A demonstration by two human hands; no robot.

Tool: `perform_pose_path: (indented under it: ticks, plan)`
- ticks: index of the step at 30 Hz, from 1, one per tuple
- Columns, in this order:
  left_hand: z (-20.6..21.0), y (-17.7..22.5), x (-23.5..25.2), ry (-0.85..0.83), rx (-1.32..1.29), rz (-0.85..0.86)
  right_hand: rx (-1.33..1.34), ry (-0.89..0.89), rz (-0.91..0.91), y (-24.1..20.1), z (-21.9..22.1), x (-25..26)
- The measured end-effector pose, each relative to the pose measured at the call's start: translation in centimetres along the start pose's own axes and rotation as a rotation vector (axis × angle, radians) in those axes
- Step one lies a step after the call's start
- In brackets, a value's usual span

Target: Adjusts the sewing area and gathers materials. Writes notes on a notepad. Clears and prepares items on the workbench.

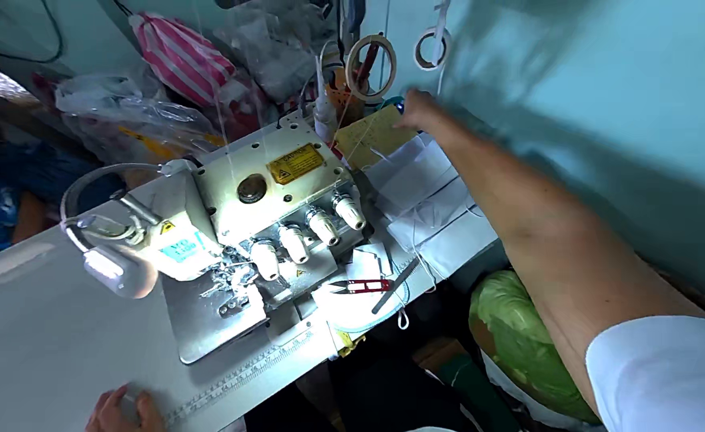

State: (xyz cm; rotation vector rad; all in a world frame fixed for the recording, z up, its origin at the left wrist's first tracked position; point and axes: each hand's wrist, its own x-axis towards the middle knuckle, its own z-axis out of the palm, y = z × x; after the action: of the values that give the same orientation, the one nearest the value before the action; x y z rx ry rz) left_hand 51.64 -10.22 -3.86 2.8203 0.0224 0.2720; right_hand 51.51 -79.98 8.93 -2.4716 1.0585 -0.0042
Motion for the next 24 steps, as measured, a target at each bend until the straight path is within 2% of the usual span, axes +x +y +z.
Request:
perform_pose_path:
  ticks: [4,9,13,16,19,24]
  plan:
    - [0.3,-0.1,-0.1,0.030,-0.028,0.009,-0.044,-0.081,0.046,0.4,1.6,3.1]
    - [0.4,-0.1,-0.1,0.022,-0.027,0.011,0.219,0.019,0.154,0.7,1.5,4.0]
    - [0.3,0.0,-0.2,0.015,-0.025,-0.004,0.411,0.084,0.205,1.3,-0.2,2.9]
    - [0.4,0.0,-0.2,0.018,-0.034,-0.003,0.440,0.087,0.203,1.6,-1.5,0.9]
    - [0.4,0.0,-0.2,0.011,-0.045,-0.007,0.555,0.154,0.081,2.3,-1.5,-0.7]
    - [-0.1,0.4,-0.3,-0.005,-0.066,-0.014,0.805,0.384,-0.378,3.0,-1.7,-4.7]
